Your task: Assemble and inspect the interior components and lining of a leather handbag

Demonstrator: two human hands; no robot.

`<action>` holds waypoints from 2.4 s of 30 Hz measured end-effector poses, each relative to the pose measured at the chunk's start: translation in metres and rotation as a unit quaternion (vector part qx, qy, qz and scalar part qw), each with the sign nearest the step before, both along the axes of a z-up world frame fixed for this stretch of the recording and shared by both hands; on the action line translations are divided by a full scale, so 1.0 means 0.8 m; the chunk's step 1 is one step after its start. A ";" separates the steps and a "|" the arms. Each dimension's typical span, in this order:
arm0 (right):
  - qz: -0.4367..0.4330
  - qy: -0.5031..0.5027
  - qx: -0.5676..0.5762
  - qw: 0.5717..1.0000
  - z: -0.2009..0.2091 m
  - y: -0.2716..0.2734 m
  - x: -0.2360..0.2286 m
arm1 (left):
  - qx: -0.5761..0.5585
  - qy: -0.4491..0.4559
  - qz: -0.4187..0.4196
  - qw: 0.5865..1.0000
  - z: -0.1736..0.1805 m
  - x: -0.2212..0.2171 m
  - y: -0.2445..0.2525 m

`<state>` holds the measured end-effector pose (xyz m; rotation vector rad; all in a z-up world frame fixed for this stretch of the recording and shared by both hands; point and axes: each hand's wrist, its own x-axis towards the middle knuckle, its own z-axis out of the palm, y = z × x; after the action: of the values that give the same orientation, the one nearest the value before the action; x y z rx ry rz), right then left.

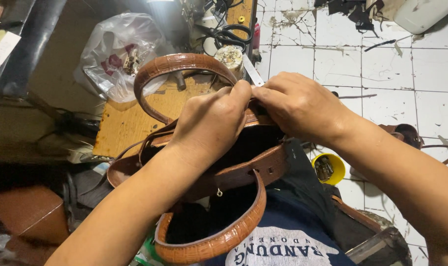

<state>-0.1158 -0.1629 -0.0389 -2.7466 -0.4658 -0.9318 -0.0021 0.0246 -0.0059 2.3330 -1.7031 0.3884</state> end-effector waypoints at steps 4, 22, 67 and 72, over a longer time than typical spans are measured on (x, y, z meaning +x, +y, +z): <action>-0.008 -0.034 -0.053 0.998 -0.011 0.001 0.003 | 0.012 0.046 0.003 0.999 0.026 -0.015 0.007; 0.033 0.062 -0.018 0.997 0.003 -0.015 -0.032 | -0.076 0.108 0.087 0.987 0.019 0.009 0.176; 0.027 0.126 0.131 0.983 0.027 0.002 -0.033 | -0.090 0.142 0.080 0.983 0.011 0.021 0.193; 0.030 0.124 0.084 0.988 0.022 -0.005 -0.025 | -0.072 0.145 0.096 0.982 0.023 0.023 0.188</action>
<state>-0.1355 -0.1672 -0.0215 -2.6306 -0.4015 -0.5751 0.0166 0.1748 0.0126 2.3192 -1.2808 0.1836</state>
